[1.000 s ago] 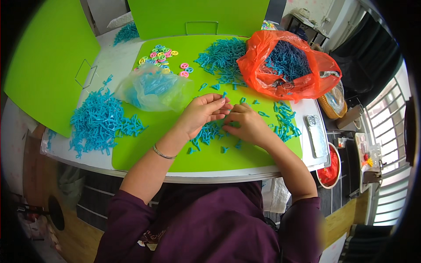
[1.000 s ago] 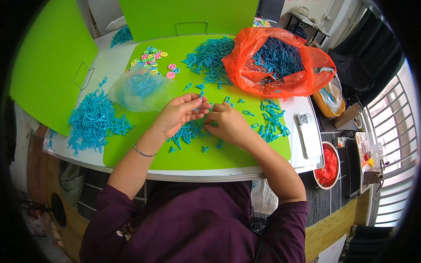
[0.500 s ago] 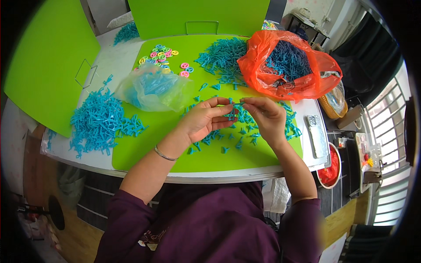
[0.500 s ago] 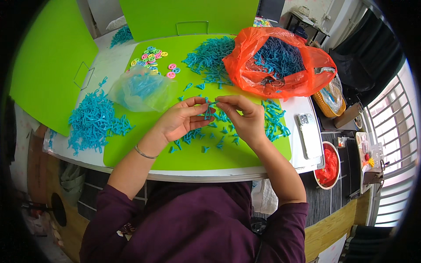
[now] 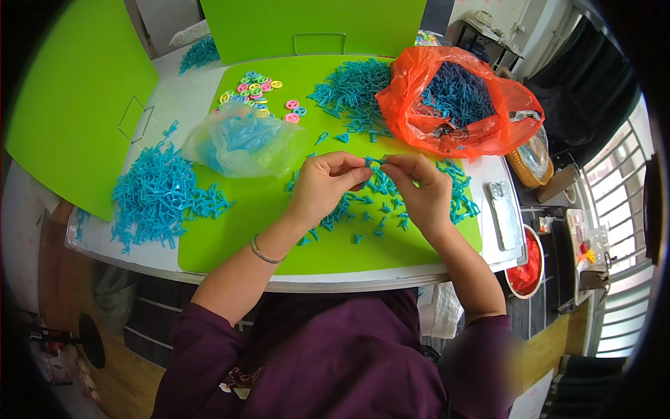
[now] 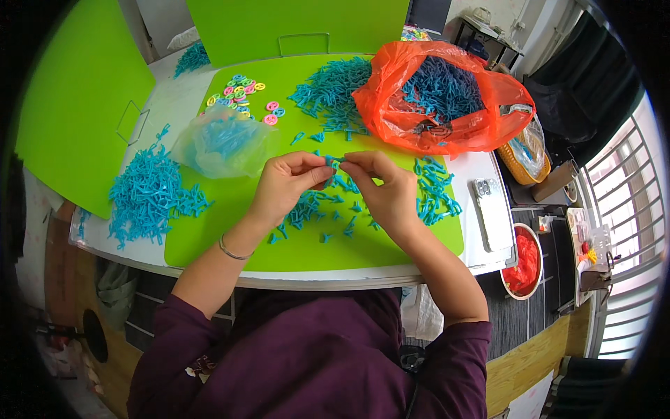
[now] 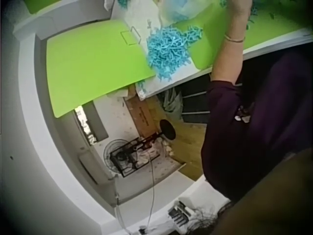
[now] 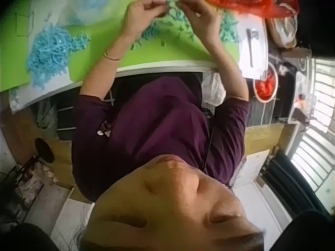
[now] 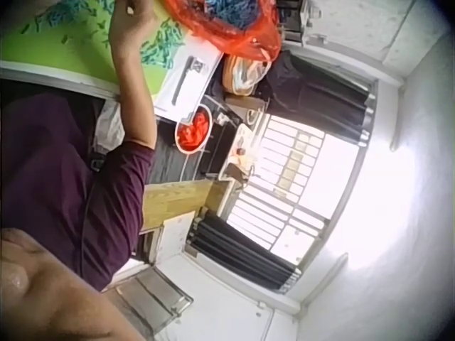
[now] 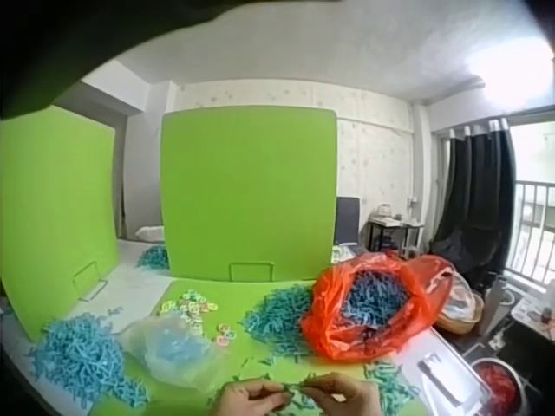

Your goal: Assembling small blue and green plastic pieces at a workbench station.

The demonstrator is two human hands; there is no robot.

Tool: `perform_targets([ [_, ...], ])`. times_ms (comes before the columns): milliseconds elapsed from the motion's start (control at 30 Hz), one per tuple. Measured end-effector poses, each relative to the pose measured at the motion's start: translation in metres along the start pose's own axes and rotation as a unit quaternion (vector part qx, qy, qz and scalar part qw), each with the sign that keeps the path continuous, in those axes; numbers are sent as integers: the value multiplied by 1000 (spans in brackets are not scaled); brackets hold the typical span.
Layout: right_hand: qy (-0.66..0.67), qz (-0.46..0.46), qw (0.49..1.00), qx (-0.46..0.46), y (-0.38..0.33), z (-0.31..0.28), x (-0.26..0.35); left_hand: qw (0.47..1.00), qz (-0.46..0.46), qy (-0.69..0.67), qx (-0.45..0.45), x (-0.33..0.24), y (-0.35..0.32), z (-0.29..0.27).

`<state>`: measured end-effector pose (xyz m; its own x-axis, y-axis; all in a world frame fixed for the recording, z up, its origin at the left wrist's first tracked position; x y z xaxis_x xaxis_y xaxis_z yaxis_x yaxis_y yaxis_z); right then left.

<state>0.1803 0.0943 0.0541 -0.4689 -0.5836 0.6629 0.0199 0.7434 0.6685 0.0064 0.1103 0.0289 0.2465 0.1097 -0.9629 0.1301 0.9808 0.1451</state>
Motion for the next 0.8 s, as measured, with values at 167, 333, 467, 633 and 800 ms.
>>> perform_targets([
  [167,201,223,952,61,4,-2,-15,992,51,112,-12,-5,-4,6],
  [333,-86,-259,962,-11,6,-1,0,957,-248,-150,2,-15,-6,5],
  [467,-120,-330,936,-14,1,0,-4,995,12,101,-24,-11,-12,10],
  [633,298,277,910,80,7,0,-6,953,214,212,-24,-11,-10,11],
  [800,422,355,820,154,8,0,-16,983,-72,-164,39,-15,-4,7],
])
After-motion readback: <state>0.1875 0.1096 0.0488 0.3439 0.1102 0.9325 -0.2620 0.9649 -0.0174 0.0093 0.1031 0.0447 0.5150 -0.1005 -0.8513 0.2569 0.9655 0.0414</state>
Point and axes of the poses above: each hand's wrist, its own y-axis towards the middle knuckle, its own z-axis out of the palm, x = y × z, the point moved 1 cm from there along y, towards the middle knuckle, and after that the axes turned 7 degrees about -x, right-handed, at the moved point
